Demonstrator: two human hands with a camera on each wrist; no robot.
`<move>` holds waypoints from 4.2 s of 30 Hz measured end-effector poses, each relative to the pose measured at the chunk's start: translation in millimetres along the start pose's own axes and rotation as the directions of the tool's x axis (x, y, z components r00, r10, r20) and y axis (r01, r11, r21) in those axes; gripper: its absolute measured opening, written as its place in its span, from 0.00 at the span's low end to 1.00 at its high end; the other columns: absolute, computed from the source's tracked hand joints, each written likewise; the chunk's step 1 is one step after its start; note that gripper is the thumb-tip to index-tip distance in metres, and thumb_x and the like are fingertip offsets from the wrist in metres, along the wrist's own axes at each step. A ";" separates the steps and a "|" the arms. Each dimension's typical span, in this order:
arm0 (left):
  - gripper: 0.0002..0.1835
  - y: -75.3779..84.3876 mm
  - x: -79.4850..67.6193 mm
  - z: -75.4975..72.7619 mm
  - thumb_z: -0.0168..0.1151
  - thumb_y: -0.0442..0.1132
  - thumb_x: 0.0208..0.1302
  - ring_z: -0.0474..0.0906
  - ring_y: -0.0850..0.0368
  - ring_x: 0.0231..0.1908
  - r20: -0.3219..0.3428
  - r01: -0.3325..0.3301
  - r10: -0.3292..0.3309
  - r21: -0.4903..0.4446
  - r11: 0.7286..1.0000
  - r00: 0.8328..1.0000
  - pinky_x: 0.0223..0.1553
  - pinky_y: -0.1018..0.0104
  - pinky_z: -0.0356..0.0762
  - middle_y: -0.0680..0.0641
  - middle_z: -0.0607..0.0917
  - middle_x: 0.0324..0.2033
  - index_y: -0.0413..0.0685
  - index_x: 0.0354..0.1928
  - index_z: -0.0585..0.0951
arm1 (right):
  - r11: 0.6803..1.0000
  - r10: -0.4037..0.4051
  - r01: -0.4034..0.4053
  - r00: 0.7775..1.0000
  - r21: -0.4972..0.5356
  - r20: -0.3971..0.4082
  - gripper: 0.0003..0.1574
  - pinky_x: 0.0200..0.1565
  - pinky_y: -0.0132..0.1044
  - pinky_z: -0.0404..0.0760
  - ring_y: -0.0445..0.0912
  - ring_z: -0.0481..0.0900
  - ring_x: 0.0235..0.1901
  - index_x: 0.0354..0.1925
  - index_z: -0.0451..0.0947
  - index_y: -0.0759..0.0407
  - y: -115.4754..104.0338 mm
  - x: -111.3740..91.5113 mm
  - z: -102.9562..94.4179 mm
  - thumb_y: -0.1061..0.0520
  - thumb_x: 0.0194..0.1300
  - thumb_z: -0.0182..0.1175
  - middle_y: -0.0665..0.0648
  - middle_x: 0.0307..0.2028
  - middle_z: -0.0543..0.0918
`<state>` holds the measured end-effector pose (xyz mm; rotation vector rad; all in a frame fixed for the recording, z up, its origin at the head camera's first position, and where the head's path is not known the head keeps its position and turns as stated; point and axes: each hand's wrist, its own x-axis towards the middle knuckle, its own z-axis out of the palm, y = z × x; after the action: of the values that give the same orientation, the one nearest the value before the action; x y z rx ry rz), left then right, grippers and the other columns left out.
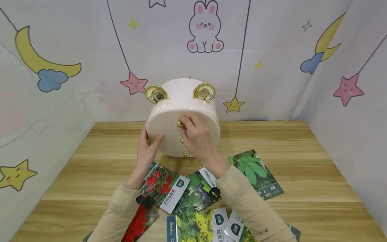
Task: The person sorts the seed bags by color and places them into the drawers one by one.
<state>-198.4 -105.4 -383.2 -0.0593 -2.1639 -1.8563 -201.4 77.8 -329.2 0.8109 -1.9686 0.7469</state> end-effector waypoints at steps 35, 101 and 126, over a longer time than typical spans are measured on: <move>0.40 -1.1 -0.3 -0.8 0.59 0.46 0.60 0.59 0.47 0.66 -0.028 -0.043 0.043 0.033 0.999 0.999 0.63 0.47 0.63 0.45 0.59 0.68 0.64 0.70 0.50 | 0.999 -0.029 0.029 1.000 0.025 -0.002 0.15 0.33 0.27 0.80 0.43 0.78 0.30 0.42 0.76 0.66 -5.7 -2.4 -2.4 0.68 0.53 0.61 0.57 0.37 0.76; 0.43 3.2 -4.8 -0.9 0.55 0.25 0.56 0.54 0.45 0.68 -0.016 -0.124 0.123 -0.035 0.992 0.992 0.68 0.51 0.55 0.43 0.57 0.69 0.54 0.71 0.48 | 0.998 -0.047 0.044 0.997 0.045 0.055 0.15 0.34 0.25 0.79 0.41 0.77 0.31 0.41 0.76 0.64 -37.3 -19.0 -30.7 0.66 0.51 0.63 0.56 0.37 0.76; 0.41 32.8 -19.7 -5.7 0.54 0.21 0.53 0.60 0.44 0.64 -0.007 -0.144 0.144 0.031 0.989 0.990 0.65 0.51 0.60 0.36 0.61 0.66 0.36 0.69 0.49 | 0.997 -0.073 0.071 0.994 0.027 0.080 0.15 0.32 0.24 0.79 0.40 0.78 0.30 0.40 0.76 0.63 -50.4 -22.6 -41.9 0.65 0.51 0.63 0.54 0.35 0.76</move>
<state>-171.4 -102.3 -355.7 -0.1949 -2.1206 -1.7407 -133.0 84.3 -320.1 0.9348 -1.9939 0.7070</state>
